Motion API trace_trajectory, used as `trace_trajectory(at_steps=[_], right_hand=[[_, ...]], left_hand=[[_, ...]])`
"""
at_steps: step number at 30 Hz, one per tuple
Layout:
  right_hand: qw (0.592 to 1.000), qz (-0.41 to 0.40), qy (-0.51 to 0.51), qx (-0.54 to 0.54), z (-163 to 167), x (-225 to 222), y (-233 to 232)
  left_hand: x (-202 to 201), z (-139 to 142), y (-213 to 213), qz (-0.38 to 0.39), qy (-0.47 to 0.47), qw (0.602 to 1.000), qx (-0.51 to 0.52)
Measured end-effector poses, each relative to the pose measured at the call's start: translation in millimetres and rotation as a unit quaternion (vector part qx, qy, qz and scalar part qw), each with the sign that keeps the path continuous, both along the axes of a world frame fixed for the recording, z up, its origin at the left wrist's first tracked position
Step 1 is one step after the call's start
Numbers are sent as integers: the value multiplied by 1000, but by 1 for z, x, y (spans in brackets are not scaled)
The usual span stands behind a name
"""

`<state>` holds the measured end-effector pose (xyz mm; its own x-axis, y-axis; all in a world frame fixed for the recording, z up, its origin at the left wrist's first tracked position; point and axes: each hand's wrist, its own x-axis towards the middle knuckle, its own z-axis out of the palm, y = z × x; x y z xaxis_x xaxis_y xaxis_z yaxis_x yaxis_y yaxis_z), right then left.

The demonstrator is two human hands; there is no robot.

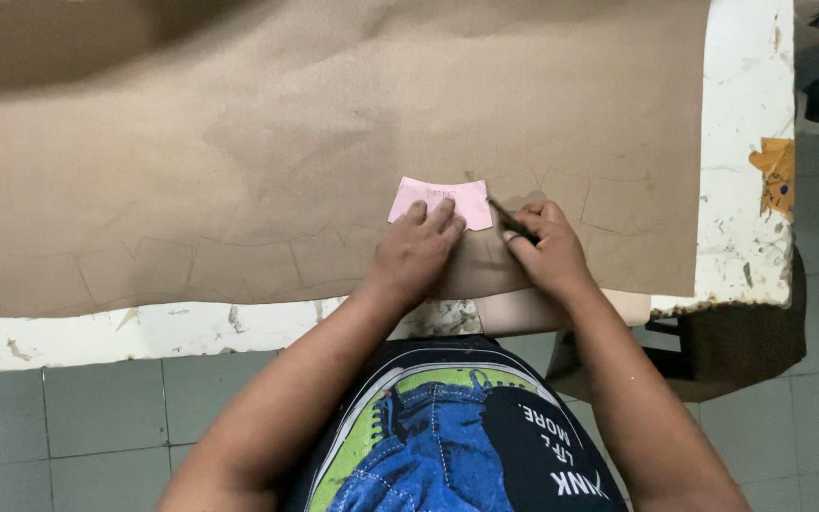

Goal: The person places a small pink paper pattern piece on a large tan leather sheet and traces around its edges with a pen, repositioning the pattern and smoothing the leather between traces. Scissors rest on the table nearby.

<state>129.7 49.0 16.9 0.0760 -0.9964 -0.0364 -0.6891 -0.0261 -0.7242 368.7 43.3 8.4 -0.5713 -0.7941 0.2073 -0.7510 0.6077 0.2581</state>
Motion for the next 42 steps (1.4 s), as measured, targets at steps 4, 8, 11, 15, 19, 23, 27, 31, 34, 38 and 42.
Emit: trace_trajectory(at_steps=[4, 8, 11, 15, 19, 23, 27, 31, 34, 38, 42], right_hand=[[998, -28, 9, 53, 9, -1, -15], [998, 45, 27, -42, 7, 9, -42], [998, 29, 54, -15, 2, 11, -53], [998, 20, 63, 21, -3, 11, -52], [997, 33, 69, 17, -2, 10, -51], [997, 43, 62, 25, 0, 9, -52], [996, 51, 71, 31, 0, 9, -52], [995, 52, 68, 45, 1, 8, -52], [995, 52, 75, 49, 3, 9, -51], [994, 60, 86, 18, 5, 12, -48], [993, 44, 110, 1, 7, 18, -39]], left_hand=[[16, -1, -4, 36, 118, 990, 70], [21, 0, -11, 109, 148, 973, 136], [24, -1, -15, 123, 140, 973, 137], [29, -6, -16, 111, 129, 974, 151], [32, -10, -16, 98, 123, 977, 144], [33, -11, -16, 86, 125, 979, 135], [35, -11, -16, 82, 132, 978, 137], [34, -10, -17, 83, 124, 979, 141], [33, -7, -17, 85, 115, 979, 145], [41, -4, -19, 82, 92, 976, 179], [64, -3, -29, 88, 174, 962, 193]])
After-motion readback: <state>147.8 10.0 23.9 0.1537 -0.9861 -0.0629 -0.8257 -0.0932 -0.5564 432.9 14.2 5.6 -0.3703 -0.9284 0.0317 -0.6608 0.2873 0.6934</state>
